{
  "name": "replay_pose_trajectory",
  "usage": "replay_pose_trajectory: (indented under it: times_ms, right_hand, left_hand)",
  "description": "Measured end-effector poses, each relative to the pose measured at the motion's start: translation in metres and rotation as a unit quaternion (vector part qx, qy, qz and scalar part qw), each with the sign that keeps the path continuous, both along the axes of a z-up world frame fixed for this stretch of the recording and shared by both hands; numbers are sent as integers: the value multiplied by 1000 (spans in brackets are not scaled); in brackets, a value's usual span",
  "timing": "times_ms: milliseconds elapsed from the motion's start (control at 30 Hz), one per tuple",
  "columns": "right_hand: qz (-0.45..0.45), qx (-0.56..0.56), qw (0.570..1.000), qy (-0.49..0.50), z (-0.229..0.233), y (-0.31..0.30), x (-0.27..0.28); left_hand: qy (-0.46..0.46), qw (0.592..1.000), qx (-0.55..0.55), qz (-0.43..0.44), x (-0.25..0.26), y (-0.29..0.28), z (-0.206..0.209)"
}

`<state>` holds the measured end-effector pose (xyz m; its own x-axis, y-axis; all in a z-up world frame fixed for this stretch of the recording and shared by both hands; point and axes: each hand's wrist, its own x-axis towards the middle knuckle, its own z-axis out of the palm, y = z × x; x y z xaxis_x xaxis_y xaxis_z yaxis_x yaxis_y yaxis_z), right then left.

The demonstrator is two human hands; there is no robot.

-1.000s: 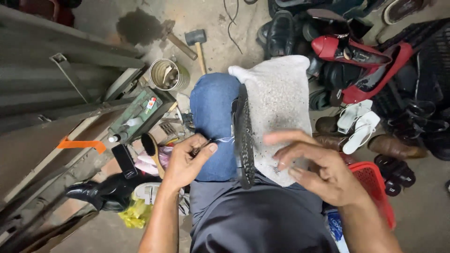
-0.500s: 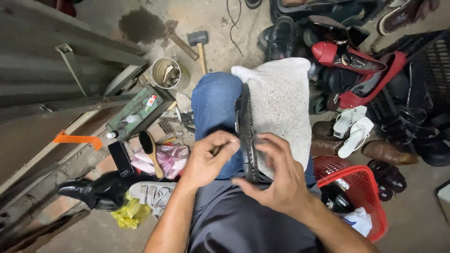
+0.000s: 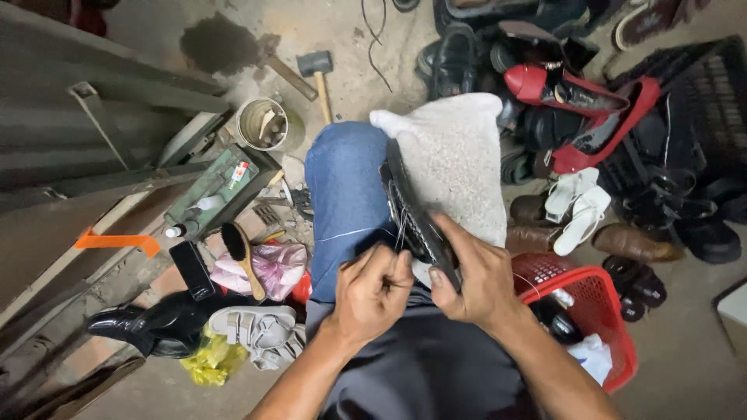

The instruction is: The person sits on the floor and sews a black shoe resting on their lap using a needle and thread. They repeatedly push the needle through the shoe's sole and pull the thread to secure the stitching.

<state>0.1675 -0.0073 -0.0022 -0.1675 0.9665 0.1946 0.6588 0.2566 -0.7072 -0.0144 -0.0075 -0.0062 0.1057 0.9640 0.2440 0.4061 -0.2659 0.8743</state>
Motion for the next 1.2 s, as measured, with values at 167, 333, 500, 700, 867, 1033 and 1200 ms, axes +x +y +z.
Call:
replay_pose_trajectory:
  times_ms: [167, 333, 500, 700, 867, 1033, 1200]
  right_hand:
    - [-3, -26, 1000, 6, -14, -3, 13]
    - [6, -43, 999, 15, -5, -2, 15]
    - [7, -56, 998, 11, -1, -4, 16]
    - [5, -72, 997, 8, -2, -7, 18]
    - [5, -90, 996, 16, -4, -6, 22]
    - [34, -155, 986, 44, -21, -19, 28]
    - [43, -288, 957, -17, 12, -9, 28]
  left_hand:
    - [124, 990, 67, -10, -5, 10, 20]
    - [201, 973, 109, 35, -5, 13, 25]
    - [143, 986, 67, 45, 2, 14, 23]
    - [66, 997, -4, 37, 9, 14, 13]
    - [-85, 988, -124, 19, -2, 6, 10]
    - [-164, 974, -157, -6, -32, 9, 24]
    - [-378, 887, -238, -112, -112, -7, 23]
